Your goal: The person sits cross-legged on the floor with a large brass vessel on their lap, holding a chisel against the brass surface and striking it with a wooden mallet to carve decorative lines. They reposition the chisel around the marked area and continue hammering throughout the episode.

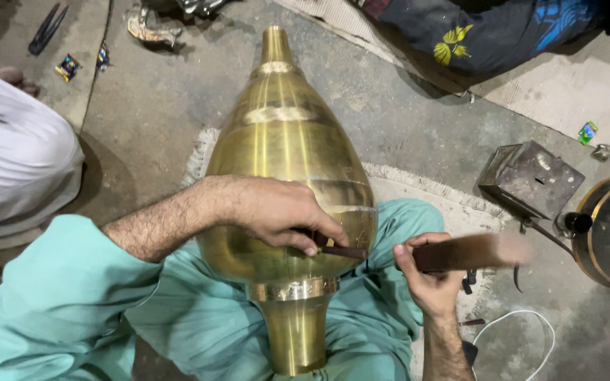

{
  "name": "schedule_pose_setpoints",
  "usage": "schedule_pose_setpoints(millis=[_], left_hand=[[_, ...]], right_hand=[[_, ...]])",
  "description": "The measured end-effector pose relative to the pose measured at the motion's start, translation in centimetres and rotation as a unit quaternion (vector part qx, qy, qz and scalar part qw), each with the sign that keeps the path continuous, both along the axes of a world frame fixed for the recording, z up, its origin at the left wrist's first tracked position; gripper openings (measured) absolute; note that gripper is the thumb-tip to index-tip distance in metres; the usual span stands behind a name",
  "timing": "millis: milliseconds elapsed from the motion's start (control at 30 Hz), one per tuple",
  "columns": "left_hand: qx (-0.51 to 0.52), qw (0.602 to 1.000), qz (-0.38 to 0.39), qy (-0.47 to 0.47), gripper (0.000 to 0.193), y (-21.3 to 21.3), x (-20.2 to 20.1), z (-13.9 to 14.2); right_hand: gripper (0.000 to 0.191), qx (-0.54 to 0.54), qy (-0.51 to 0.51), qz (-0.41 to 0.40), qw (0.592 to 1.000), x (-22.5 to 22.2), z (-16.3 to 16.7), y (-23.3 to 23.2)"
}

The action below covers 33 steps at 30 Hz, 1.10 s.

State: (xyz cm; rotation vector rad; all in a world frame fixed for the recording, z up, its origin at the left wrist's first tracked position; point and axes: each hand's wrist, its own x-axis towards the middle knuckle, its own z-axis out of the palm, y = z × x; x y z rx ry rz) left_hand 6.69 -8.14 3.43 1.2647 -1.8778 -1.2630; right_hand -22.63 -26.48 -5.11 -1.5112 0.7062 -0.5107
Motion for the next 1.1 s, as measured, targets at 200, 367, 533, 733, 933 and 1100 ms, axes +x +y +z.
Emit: schedule_pose_setpoints(millis=[200,367,533,733,933,1100], left_hand=[[0.041,0.999,0.006,-0.031,0.043,-0.1,-0.2,0.2],[0.045,0.999,0.025,0.009,0.041,0.4,0.0,0.6],[0.053,0.997,0.039,0.049,0.046,1.0,0.3,0.7],[0.037,0.998,0.028,0.033,0.042,1.2,0.5,0.6],[-0.005,0.998,0.027,0.060,0.039,1.3,0.5,0.4],[0.020,0.998,0.032,0.054,0.040,1.3,0.2,0.3]], right_hand=[[0.026,-0.087,0.067,0.036,0.993,0.2,0.0,-0.2],[0.033,-0.315,0.159,0.117,0.928,0.4,0.8,-0.6],[0.033,-0.309,0.263,0.165,0.899,0.4,0.4,-1.1],[0.029,0.032,0.015,0.053,0.998,-0.4,-0.1,-0.3],[0.032,-0.298,0.087,0.094,0.946,0.2,1.2,-0.8],[0.031,-0.036,-0.026,0.055,0.997,1.3,1.9,-0.4]])
